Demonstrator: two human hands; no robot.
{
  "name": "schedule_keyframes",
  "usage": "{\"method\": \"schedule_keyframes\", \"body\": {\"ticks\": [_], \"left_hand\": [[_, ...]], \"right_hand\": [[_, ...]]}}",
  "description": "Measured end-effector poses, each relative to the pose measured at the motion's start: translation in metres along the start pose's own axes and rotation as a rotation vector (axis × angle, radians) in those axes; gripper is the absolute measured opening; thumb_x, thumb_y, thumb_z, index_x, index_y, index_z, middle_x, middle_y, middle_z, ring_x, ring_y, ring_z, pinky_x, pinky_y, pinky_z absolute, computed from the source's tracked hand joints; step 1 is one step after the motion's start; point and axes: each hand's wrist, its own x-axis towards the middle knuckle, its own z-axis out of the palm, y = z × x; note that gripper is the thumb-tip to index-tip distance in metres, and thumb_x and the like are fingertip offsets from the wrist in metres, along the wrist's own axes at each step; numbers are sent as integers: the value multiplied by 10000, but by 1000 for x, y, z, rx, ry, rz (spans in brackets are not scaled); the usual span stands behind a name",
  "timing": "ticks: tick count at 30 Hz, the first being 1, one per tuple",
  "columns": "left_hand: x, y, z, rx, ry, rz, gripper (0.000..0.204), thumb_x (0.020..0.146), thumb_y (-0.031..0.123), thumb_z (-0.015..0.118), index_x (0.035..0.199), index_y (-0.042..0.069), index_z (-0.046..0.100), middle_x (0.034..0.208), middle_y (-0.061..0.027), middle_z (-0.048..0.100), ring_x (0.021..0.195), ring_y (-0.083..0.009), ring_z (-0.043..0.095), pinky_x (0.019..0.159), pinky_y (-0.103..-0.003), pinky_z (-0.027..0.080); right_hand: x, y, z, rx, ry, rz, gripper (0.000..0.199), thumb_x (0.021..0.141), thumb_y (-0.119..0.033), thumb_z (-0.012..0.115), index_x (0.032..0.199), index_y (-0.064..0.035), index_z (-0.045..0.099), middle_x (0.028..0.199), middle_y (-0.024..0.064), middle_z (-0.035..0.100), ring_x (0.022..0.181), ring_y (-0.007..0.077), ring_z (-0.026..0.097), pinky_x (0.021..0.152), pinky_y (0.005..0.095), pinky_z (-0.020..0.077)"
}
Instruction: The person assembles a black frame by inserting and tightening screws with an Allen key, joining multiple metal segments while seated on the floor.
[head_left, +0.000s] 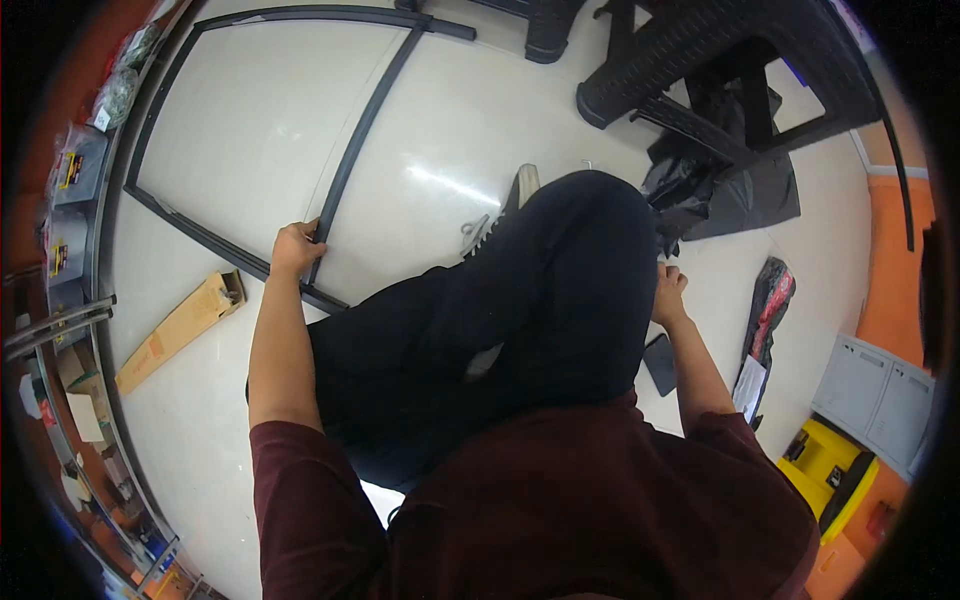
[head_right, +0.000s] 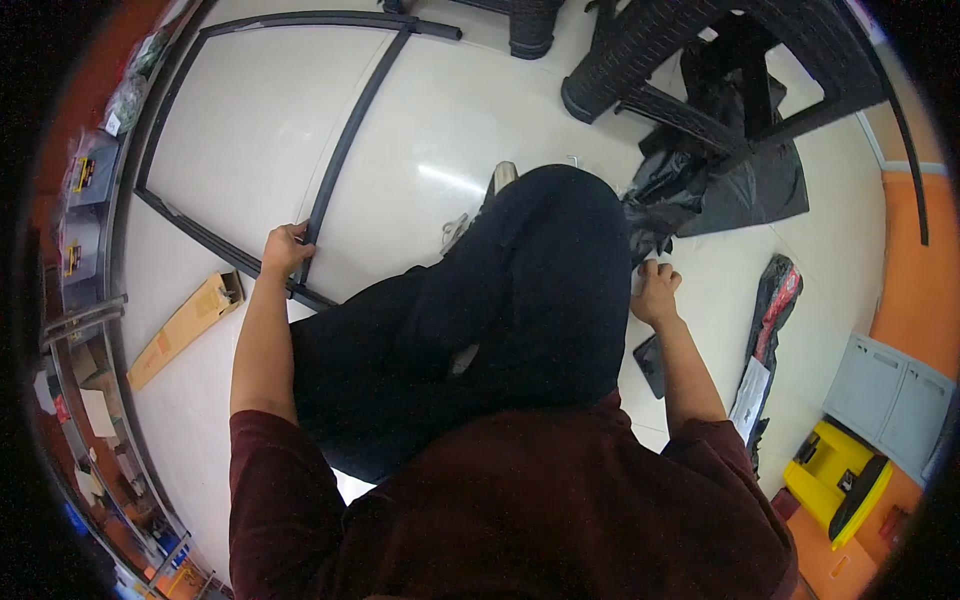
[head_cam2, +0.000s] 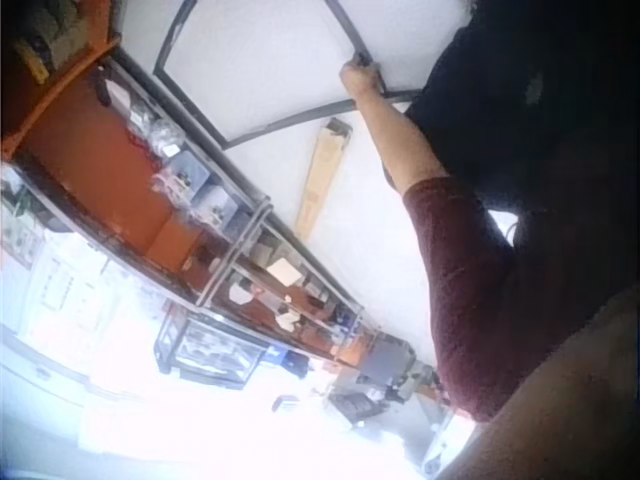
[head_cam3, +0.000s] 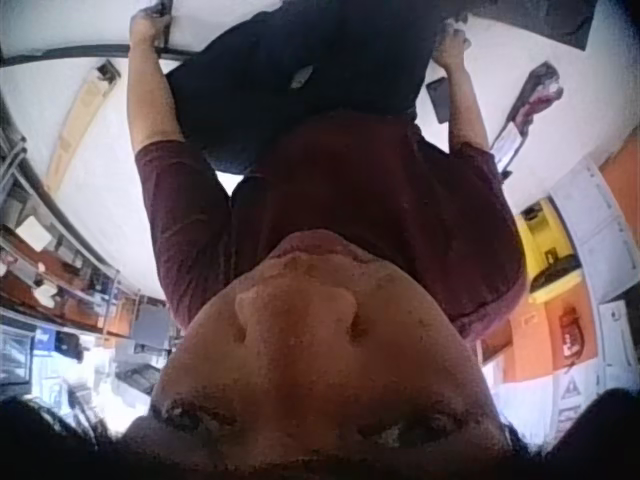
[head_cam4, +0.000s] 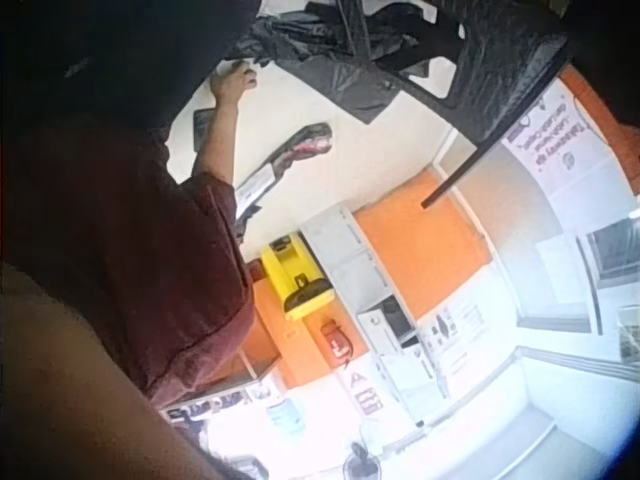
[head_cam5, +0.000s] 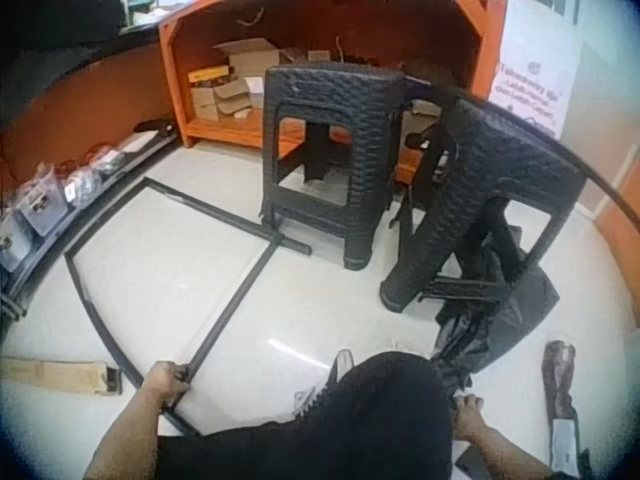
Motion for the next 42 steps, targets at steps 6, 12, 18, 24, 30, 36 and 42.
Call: {"method": "schedule_keyframes", "body": {"ticks": [6,12,18,24,30,36,42], "left_hand": [[-2,-8,11,-136,-19,79,765,753,204,818,1446,33,545,1174,-228,716,1001,-287,726,874,-380,577],[8,-34,11,-125,232,52,673,890,385,765,1436,44,566,1175,-206,720,980,-283,720,858,-383,556],[5,-39,7,-140,306,65,616,926,367,730,1409,15,583,1145,-193,731,929,-260,704,847,-377,545],[-8,-14,-7,-114,273,71,601,940,349,726,1424,27,571,1201,-192,705,985,-229,690,856,-359,544],[-89,-12,-65,-351,579,109,546,980,202,683,1461,2,518,1341,-176,642,1150,-219,641,979,-348,507],[-327,-16,-74,-718,1075,-126,464,1052,155,549,1485,8,476,1384,-194,592,1215,-281,631,1033,-418,526],[-650,-140,282,-516,710,-1002,731,1032,430,534,1598,65,250,1604,-264,292,1481,-400,300,1191,-509,293]], "right_hand": [[-19,21,-38,382,156,83,426,869,-296,735,1188,-40,614,1154,227,638,1134,408,572,1005,490,433],[-72,93,-48,336,205,352,148,867,-151,713,949,-29,695,992,206,685,925,369,671,846,441,531],[-83,73,-41,521,368,373,172,873,-130,734,986,-4,709,940,193,693,880,331,694,804,401,555],[42,-57,-127,550,816,-300,163,876,-58,703,1035,-23,704,1029,144,698,989,334,663,872,412,523],[157,-114,-80,89,97,-177,243,940,-140,515,1004,-21,717,1069,202,719,1004,387,694,883,496,545],[160,-81,-66,392,99,-205,305,916,-234,571,1058,-9,721,1062,241,718,1003,438,680,885,481,510],[138,-109,-66,340,65,-292,293,914,-229,588,1042,-4,726,1041,243,722,979,433,688,865,472,518]]}}
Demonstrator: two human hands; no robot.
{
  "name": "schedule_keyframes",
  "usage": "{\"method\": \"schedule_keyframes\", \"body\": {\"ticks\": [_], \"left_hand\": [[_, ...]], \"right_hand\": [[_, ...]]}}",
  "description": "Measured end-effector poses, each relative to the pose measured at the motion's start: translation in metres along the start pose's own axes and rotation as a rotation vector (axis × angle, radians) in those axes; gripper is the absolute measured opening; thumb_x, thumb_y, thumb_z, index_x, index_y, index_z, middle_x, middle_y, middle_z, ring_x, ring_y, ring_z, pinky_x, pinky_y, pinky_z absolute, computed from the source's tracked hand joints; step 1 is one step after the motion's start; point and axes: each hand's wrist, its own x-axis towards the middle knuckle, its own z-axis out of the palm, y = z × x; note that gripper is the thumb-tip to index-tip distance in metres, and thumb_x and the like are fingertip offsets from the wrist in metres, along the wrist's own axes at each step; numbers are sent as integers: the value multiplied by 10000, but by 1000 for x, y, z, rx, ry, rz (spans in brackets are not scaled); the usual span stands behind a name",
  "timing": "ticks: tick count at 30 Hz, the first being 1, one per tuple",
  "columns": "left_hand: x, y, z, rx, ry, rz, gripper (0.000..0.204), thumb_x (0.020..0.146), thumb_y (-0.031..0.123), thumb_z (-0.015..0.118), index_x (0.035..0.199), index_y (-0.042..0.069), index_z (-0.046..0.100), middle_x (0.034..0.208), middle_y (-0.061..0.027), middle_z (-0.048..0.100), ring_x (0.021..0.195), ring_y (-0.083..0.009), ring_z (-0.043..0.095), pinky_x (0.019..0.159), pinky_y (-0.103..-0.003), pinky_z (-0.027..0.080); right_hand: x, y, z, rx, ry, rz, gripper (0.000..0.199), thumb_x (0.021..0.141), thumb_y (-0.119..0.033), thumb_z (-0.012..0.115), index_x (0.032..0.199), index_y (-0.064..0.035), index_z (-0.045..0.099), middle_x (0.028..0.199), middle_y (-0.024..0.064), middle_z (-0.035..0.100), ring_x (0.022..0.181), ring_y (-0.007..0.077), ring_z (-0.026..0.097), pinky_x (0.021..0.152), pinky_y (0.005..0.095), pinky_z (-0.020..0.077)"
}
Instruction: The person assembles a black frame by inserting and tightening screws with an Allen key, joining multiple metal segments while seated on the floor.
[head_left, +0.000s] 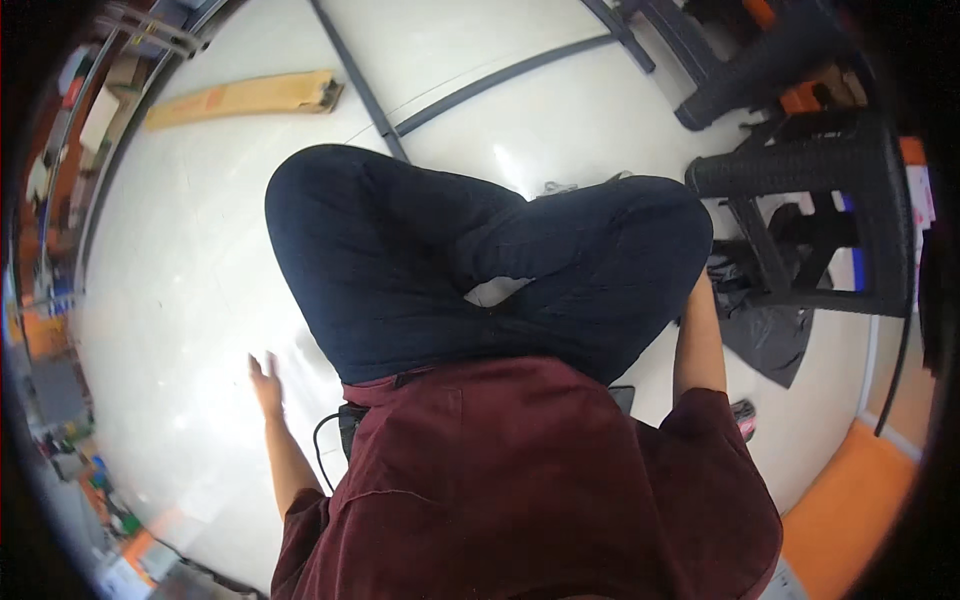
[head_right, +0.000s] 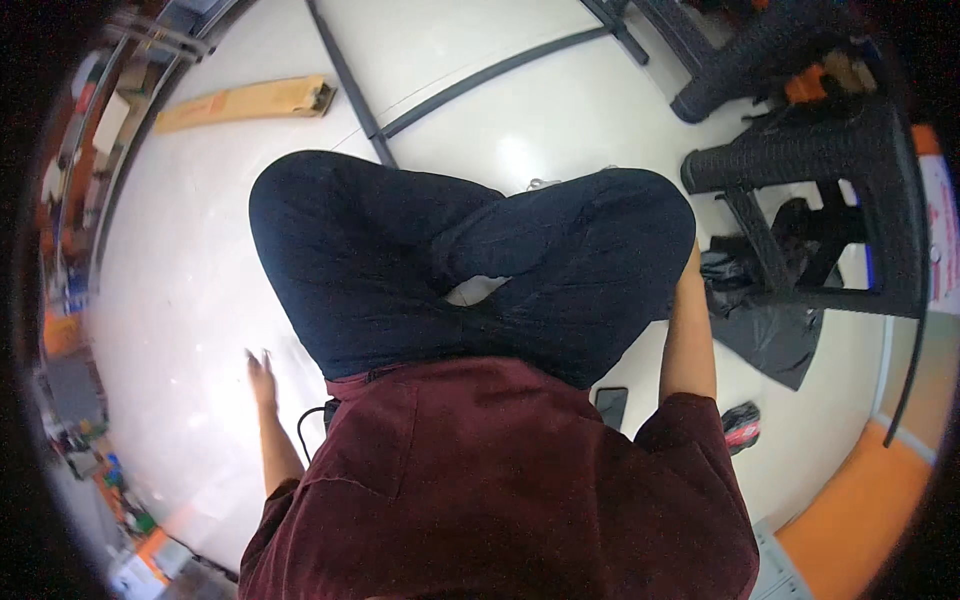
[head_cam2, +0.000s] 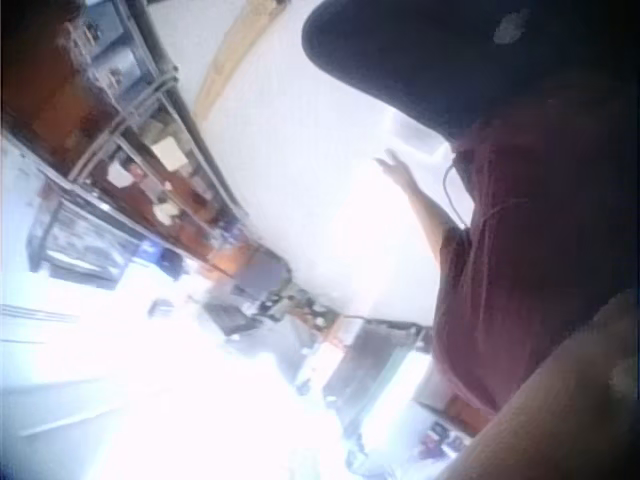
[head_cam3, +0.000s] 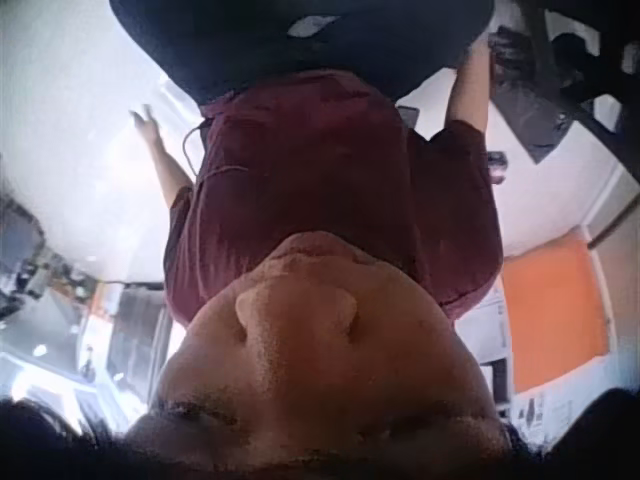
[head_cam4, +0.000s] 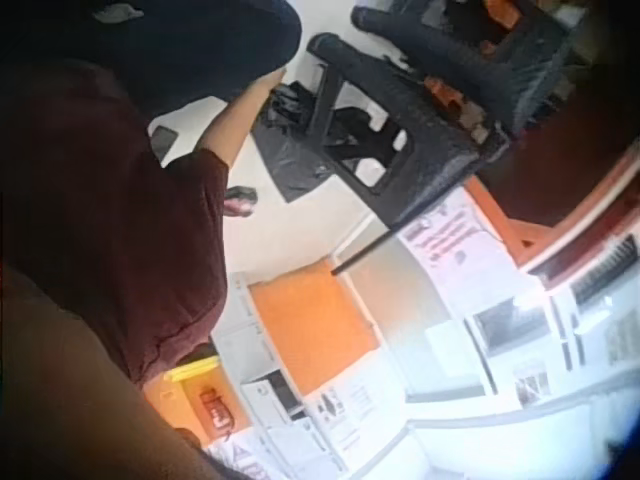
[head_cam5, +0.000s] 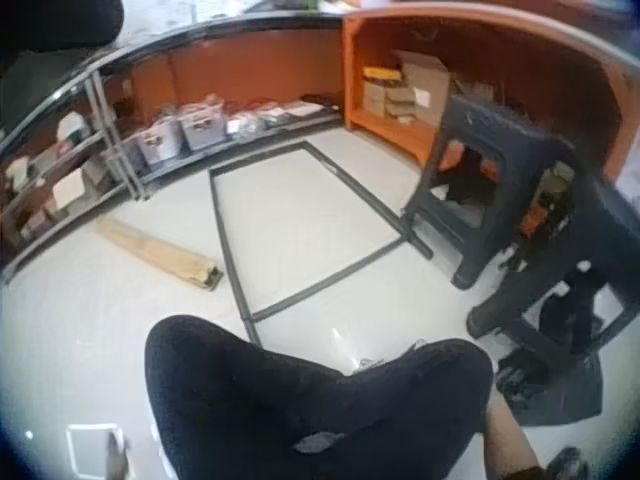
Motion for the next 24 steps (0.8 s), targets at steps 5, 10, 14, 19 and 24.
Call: {"method": "schedule_keyframes", "body": {"ticks": [5,10,14,19,24], "left_hand": [[-108,-18,139,437,-181,-212,1017,961,726,404,1633,127,-69,1674,-225,-181,1498,-560,-150,1100,-805,32],[-103,-5,129,335,-253,-202,1033,962,731,396,1622,120,-113,1664,-229,-211,1487,-562,-188,1095,-806,1],[-98,-13,127,388,-273,-191,1006,990,619,465,1613,116,-144,1646,-246,-249,1463,-601,-199,1087,-815,11],[-95,-35,127,355,-291,-117,1169,909,578,624,1593,99,-194,1619,-255,-309,1424,-646,-233,1008,-881,34],[-81,-32,105,535,-515,-301,1095,902,550,653,1546,89,-104,1586,-279,-119,1419,-631,26,1085,-757,186]], "right_hand": [[-9,15,-10,-176,28,-29,283,913,-225,601,1028,-1,730,1024,245,724,959,430,694,849,464,524],[-10,29,-2,-266,1,-22,273,912,-220,614,1015,3,734,1006,247,727,939,426,701,833,456,531],[-7,49,7,-295,-2,0,266,911,-217,625,1004,6,737,992,248,729,923,423,706,820,449,536],[-13,78,10,-305,19,-26,258,910,-212,638,990,10,741,975,250,732,903,420,712,804,441,543],[-59,7,-30,-254,118,-84,176,864,-135,732,936,26,742,910,217,743,820,338,728,746,403,555]]}}
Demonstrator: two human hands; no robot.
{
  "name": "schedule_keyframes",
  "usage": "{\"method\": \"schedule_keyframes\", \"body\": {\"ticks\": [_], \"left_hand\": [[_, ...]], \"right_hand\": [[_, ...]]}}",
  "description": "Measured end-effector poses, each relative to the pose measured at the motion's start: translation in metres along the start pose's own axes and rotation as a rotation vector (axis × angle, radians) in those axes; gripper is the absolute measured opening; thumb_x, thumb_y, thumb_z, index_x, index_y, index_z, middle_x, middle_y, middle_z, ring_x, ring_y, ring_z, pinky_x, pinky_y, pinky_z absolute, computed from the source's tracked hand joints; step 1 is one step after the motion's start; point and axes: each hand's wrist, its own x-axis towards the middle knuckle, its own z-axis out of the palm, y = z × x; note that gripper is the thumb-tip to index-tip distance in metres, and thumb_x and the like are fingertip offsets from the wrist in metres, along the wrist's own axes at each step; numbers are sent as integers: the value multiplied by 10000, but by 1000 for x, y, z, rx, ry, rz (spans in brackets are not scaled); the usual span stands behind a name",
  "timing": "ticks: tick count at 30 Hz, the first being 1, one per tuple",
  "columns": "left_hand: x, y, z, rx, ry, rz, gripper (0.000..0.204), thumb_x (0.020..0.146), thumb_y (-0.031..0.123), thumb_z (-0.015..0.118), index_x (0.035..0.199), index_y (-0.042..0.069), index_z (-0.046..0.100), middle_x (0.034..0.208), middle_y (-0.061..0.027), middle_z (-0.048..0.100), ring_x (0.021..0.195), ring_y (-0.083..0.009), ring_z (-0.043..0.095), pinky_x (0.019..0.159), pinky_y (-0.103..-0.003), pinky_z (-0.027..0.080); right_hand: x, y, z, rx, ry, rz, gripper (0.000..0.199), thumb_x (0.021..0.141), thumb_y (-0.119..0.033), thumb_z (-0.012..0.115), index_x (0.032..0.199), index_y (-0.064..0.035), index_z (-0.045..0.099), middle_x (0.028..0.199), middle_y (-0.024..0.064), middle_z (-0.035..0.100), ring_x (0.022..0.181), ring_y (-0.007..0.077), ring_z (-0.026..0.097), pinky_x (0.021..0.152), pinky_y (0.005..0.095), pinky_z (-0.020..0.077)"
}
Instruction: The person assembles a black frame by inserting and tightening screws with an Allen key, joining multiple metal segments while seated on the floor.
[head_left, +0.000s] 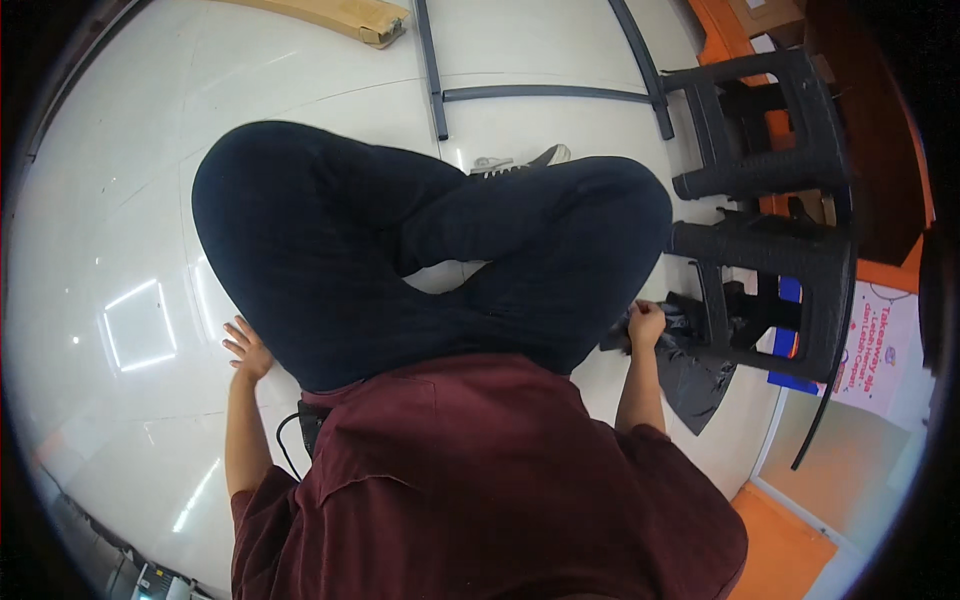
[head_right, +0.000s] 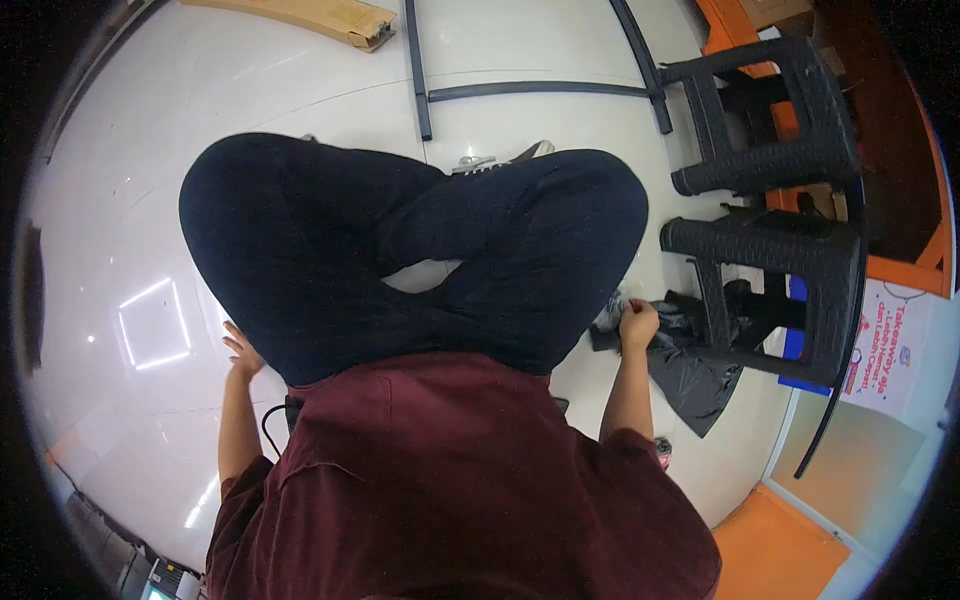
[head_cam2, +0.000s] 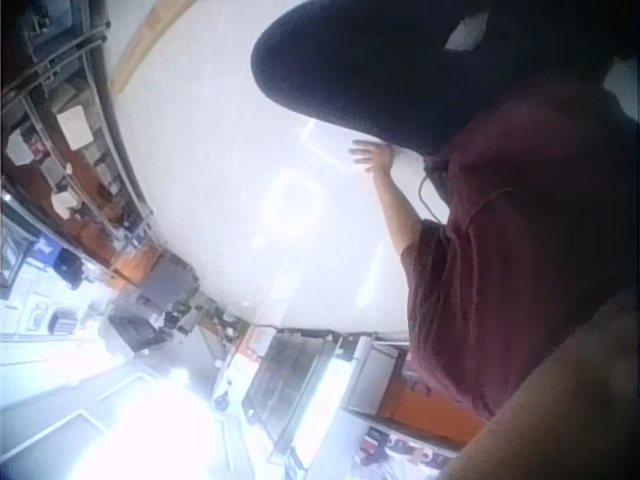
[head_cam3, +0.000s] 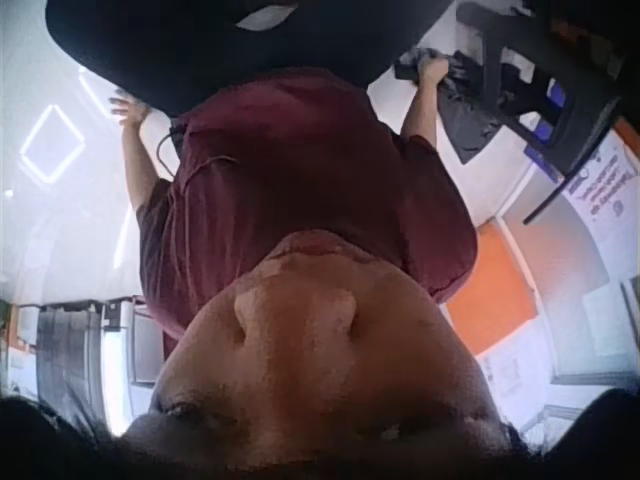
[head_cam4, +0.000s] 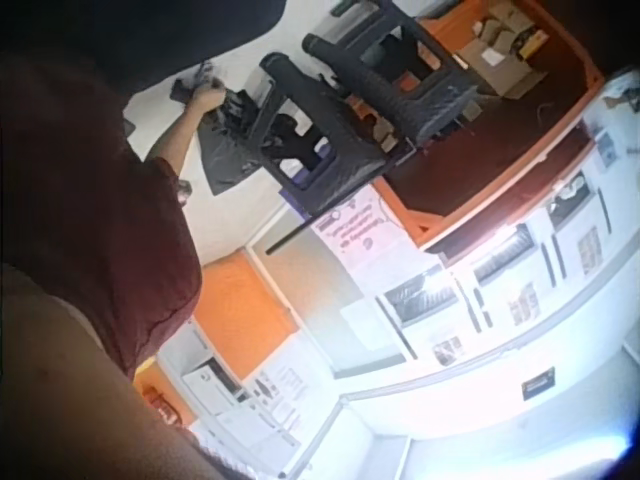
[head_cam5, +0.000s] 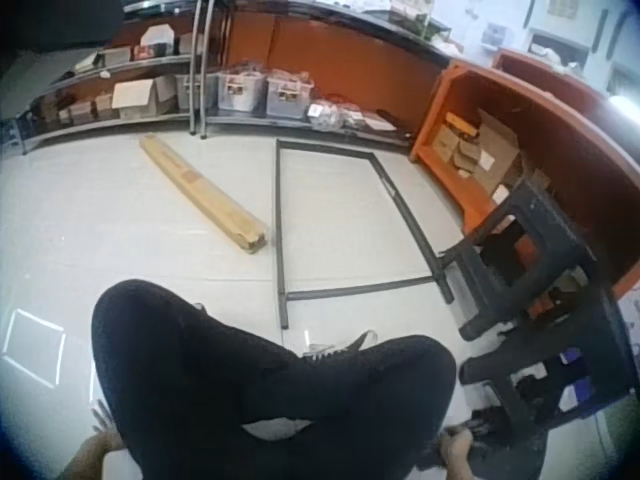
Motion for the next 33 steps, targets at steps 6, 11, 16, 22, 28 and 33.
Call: {"method": "schedule_keyframes", "body": {"ticks": [6,11,16,22,28,33], "left_hand": [[-38,105,-287,-336,604,164,590,1011,419,591,1409,-13,537,1350,-244,622,1252,-400,602,1037,-455,480],[-113,361,-350,-1559,546,1138,421,1069,345,448,1282,12,591,1084,-143,716,925,-216,704,756,-332,525],[-125,482,-300,-1828,-298,968,448,1089,430,412,1075,21,594,772,-88,640,573,-159,589,633,-330,488],[-27,481,-266,-2060,290,439,445,1096,361,416,965,-24,598,731,-58,576,662,-142,501,633,-333,437],[2,505,-236,-1929,592,-16,347,1064,253,453,1051,-37,643,1002,-187,656,964,-333,616,867,-426,469],[17,522,-196,-1965,361,-113,177,940,121,681,1036,-27,679,922,-113,698,790,-218,655,726,-345,523]], "right_hand": [[29,-64,-78,470,432,-71,164,894,-111,775,977,25,734,869,74,739,794,151,677,731,300,543],[69,-348,-135,898,368,-393,198,917,-58,757,1064,61,696,956,120,744,873,167,703,816,272,562],[80,-527,-74,848,-254,-731,174,881,-66,788,993,50,723,966,126,751,881,153,714,805,265,563],[117,-568,41,422,-563,-740,436,831,-298,844,1063,44,705,961,149,744,865,183,719,775,302,569],[108,-542,125,-270,-597,-655,860,710,-449,881,1255,74,470,1022,266,692,967,381,705,846,412,563],[106,-539,136,-137,-681,-622,835,698,-286,884,1310,95,462,982,250,703,931,356,712,822,407,567]]}}
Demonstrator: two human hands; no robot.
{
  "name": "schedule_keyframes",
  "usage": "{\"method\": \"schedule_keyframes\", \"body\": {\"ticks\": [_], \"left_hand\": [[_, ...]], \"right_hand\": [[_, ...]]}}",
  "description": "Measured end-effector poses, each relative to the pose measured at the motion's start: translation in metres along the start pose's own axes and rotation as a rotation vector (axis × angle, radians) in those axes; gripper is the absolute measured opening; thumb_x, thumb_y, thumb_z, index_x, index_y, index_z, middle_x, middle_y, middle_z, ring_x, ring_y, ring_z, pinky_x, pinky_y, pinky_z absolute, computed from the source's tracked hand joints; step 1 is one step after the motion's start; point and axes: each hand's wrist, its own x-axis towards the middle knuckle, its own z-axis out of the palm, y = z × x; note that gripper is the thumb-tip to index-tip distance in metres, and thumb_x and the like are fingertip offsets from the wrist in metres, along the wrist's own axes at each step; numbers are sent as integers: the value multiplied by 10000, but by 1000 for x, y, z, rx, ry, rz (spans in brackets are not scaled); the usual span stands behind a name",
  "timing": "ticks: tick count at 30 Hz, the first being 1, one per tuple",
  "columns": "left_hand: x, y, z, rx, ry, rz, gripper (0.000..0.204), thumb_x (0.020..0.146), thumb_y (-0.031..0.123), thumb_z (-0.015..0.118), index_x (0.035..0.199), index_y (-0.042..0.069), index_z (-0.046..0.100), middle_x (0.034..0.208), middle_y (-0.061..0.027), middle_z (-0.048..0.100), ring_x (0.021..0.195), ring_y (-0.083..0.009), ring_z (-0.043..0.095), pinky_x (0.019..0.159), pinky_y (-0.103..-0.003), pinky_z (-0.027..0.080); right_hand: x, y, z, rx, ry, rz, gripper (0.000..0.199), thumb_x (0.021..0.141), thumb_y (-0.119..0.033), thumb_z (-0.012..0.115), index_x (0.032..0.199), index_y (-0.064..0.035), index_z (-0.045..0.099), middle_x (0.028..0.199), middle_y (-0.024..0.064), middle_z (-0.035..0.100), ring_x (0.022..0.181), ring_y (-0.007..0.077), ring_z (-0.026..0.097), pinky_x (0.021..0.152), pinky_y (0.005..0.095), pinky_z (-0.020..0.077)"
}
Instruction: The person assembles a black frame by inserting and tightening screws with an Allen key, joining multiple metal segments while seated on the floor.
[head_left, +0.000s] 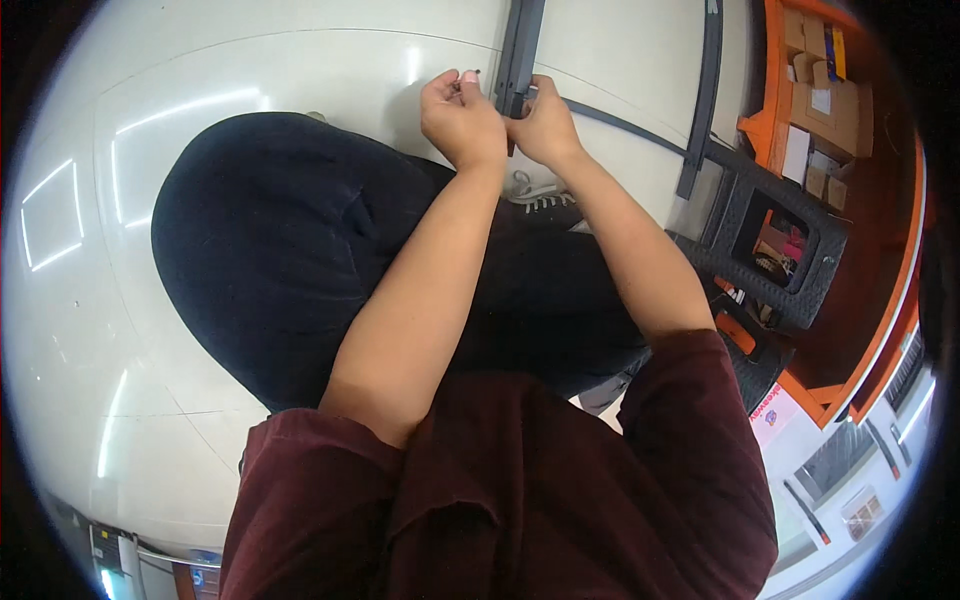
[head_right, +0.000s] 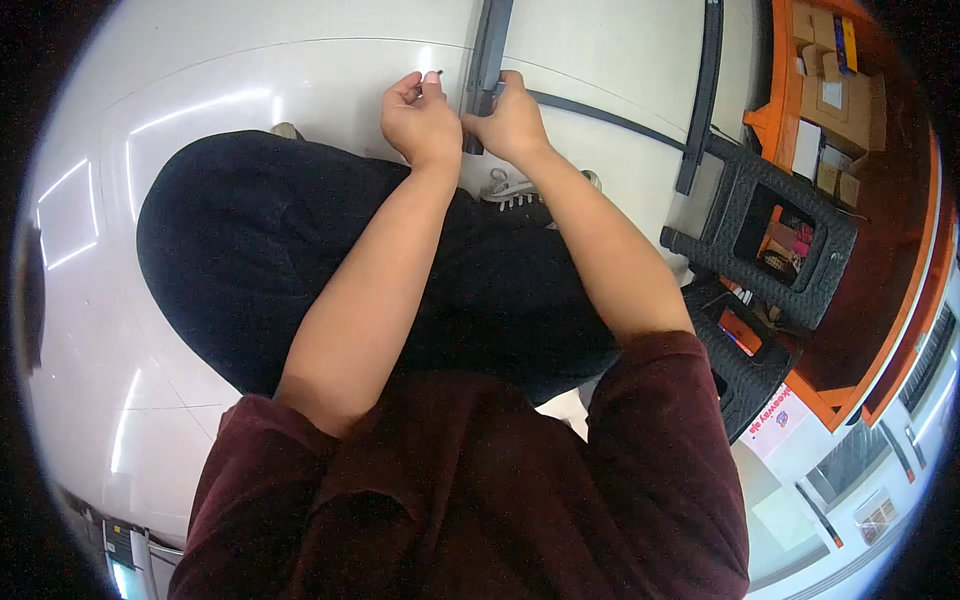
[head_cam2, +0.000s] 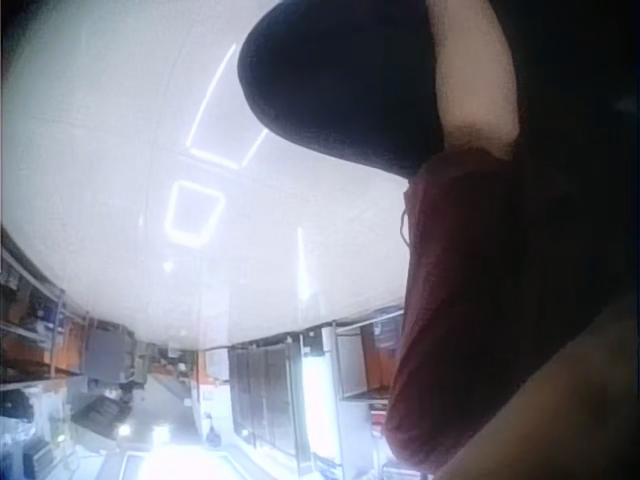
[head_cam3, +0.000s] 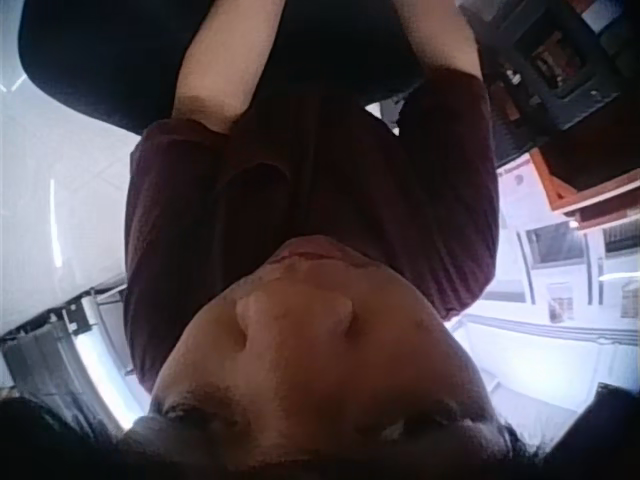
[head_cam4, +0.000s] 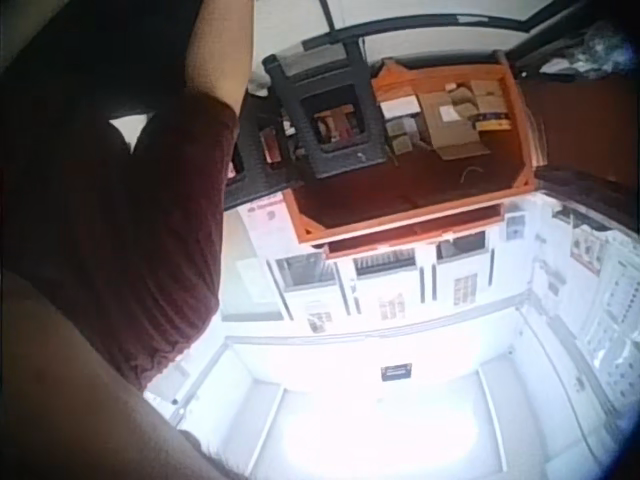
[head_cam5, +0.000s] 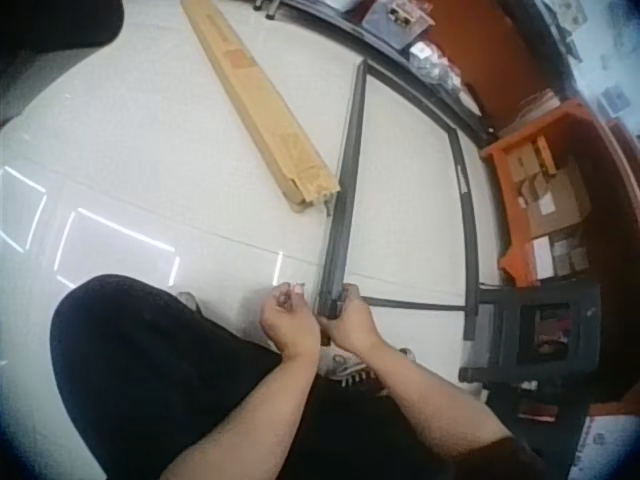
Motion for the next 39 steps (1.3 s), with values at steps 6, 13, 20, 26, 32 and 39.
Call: {"method": "schedule_keyframes", "body": {"ticks": [6,13,20,26,32,39], "left_hand": [[-9,5,-1,19,-185,-47,156,840,46,790,978,-16,754,808,-80,723,716,-155,677,672,-296,541],[-6,-5,1,182,-301,219,245,829,44,790,1060,-28,752,851,-124,760,745,-174,713,698,-302,552],[-10,6,-1,189,-438,102,473,851,40,765,1299,-38,635,948,-144,772,813,-180,734,745,-303,563],[-9,-12,8,159,-518,220,371,931,134,677,1247,-60,676,1066,-216,753,897,-246,739,836,-338,557],[-13,0,8,-206,-636,-170,378,986,206,611,1218,-84,683,1107,-188,733,1010,-206,677,876,-309,513],[1,-2,7,-392,-643,-583,332,1017,260,602,1110,-58,634,1017,-112,643,850,-213,618,760,-354,507]], "right_hand": [[-11,19,-19,256,-23,-1,780,740,-150,828,1379,79,444,844,170,709,743,233,698,691,344,555],[-23,11,-23,413,-33,-41,732,763,-103,795,1376,81,441,816,138,702,697,185,673,640,315,529],[-31,12,-26,278,-19,-65,715,749,-118,791,1365,54,472,803,147,694,717,223,688,668,347,540],[-38,-7,-39,200,-19,-42,708,739,-149,795,1348,45,490,875,199,723,826,304,732,742,382,561],[-40,-2,-44,178,-20,-49,746,712,-215,821,1337,38,503,906,202,721,870,335,727,780,399,570],[-42,-2,-46,216,85,-140,774,697,-186,824,1363,50,507,862,118,677,767,200,656,683,345,532]]}}
